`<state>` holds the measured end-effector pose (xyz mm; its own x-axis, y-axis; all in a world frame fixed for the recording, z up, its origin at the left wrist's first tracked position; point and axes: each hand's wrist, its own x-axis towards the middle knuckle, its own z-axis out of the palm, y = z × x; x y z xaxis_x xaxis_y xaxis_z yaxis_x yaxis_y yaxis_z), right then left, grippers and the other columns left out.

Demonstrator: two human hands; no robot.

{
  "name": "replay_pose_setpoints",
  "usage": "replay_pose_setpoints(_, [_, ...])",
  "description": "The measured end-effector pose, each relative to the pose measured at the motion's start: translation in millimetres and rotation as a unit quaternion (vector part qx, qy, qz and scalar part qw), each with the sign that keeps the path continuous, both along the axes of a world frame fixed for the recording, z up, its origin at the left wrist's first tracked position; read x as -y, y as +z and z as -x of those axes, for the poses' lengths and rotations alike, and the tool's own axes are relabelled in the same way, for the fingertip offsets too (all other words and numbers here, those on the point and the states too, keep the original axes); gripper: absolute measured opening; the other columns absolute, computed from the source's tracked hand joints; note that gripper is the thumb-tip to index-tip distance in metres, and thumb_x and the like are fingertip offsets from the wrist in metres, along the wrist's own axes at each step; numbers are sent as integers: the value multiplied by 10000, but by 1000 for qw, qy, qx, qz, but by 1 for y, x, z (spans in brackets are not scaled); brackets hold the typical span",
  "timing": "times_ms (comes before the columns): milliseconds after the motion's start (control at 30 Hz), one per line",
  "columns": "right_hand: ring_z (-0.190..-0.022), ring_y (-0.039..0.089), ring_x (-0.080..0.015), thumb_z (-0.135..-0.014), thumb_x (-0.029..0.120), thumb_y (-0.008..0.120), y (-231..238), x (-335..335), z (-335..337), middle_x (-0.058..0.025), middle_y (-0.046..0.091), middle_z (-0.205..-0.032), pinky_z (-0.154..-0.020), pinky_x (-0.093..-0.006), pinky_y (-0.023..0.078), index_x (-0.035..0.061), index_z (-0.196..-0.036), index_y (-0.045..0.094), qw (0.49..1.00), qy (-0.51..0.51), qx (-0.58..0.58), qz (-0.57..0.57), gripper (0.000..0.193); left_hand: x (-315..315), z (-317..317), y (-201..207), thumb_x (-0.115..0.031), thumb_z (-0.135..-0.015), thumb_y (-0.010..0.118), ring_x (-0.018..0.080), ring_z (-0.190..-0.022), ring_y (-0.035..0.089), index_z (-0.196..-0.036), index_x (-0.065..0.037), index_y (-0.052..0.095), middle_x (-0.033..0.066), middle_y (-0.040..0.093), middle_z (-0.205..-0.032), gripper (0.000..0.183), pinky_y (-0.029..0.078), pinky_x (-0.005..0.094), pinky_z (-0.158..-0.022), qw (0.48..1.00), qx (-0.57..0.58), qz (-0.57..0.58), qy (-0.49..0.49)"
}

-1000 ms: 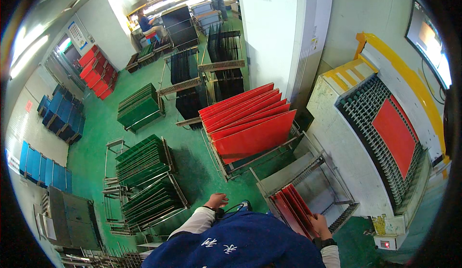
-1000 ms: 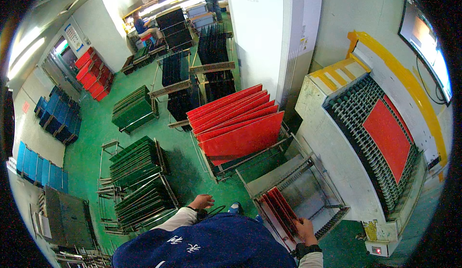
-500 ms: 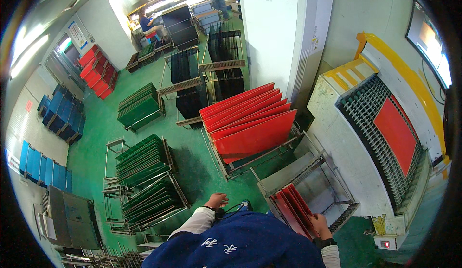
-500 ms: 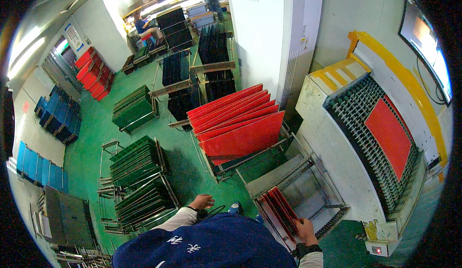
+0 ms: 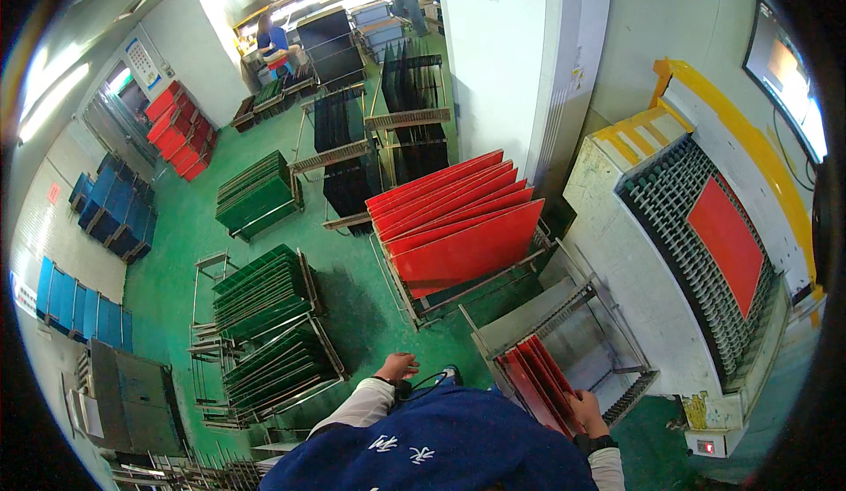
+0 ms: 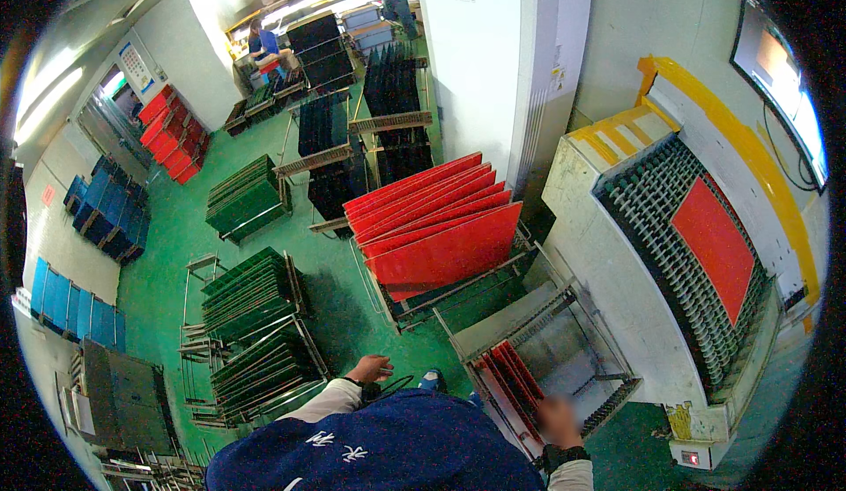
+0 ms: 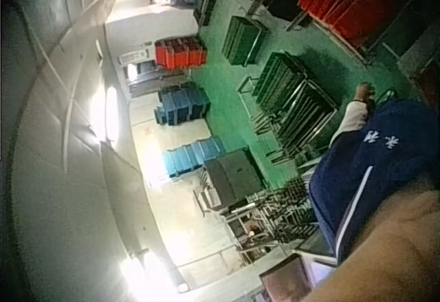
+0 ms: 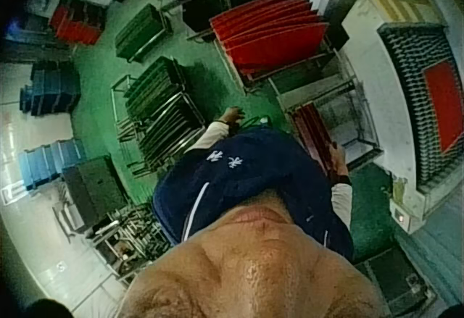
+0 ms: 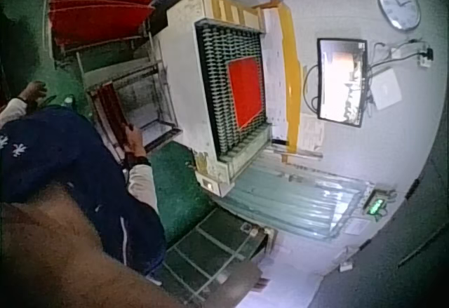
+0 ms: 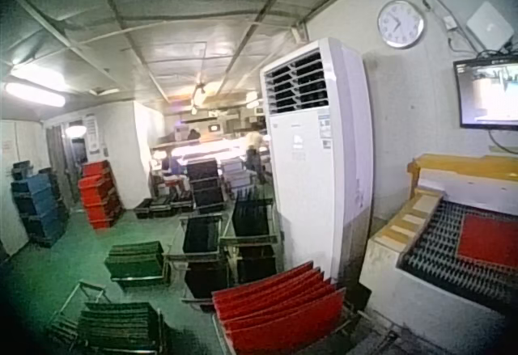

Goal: Move red industrial panels from a machine tray into designated sorting racks.

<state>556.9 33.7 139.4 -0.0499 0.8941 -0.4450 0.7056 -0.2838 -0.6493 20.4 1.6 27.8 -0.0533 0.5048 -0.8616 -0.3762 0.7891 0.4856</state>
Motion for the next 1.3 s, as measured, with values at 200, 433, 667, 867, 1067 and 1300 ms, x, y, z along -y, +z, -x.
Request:
replay_pose_setpoints(200, [-788, 619, -339, -749, 375, 587, -6, 1, -3, -228, 627, -814, -704, -380, 463, -24, -907, 642, 1000, -11, 4, 14, 432, 0, -1, 5, -220, -848, 541, 231, -740, 602, -1243, -39, 419, 127, 578, -1028, 452, 485, 321, -586, 1000, 8, -2, 2])
replay_pose_setpoints(433, [-781, 593, -378, -739, 340, 579, 5, 4, 5, -235, 613, -803, -688, -422, 453, -17, -859, 642, 999, 8, 34, -39, 381, 5, 1, 5, -211, -854, 532, 235, -747, 608, -1217, -33, 439, 137, 583, -1037, 415, 492, 317, -567, 1000, 5, -2, -2])
replay_pose_setpoints(667, [-725, 554, -420, -732, 305, 548, 8, 2, 7, -249, 571, -731, -638, -477, 426, 7, -752, 625, 980, 84, 127, -124, 308, 9, 1, 5, -214, -853, 533, 237, -753, 613, -1210, -34, 442, 146, 584, -1048, 410, 496, 309, -560, 1000, -18, 0, -1])
replay_pose_setpoints(867, [-656, 556, -415, -726, 265, 562, 48, -9, 20, -230, 564, -674, -587, -480, 425, 11, -661, 616, 959, 171, 182, -134, 268, 10, 0, 2, -222, -857, 527, 229, -728, 612, -1196, -36, 447, 137, 589, -1032, 394, 498, 307, -524, 1000, -8, -11, 10])
replay_pose_setpoints(1067, [-650, 564, -398, -724, 273, 570, 76, -10, 20, -230, 559, -659, -574, -464, 422, -3, -675, 619, 959, 182, 151, -153, 285, 10, -5, 10, -233, -850, 553, 256, -726, 600, -1108, -20, 477, 159, 577, -1006, 343, 492, 330, -561, 998, 39, -23, 44])
replay_pose_setpoints(1300, [-631, 543, -396, -712, 252, 613, 186, -11, 24, -210, 553, -635, -563, -459, 401, -5, -663, 597, 956, 160, 145, -200, 262, -1, -20, 20, -233, -854, 542, 219, -691, 587, -1148, -15, 466, 140, 587, -986, 374, 487, 313, -542, 999, -28, -10, 21])
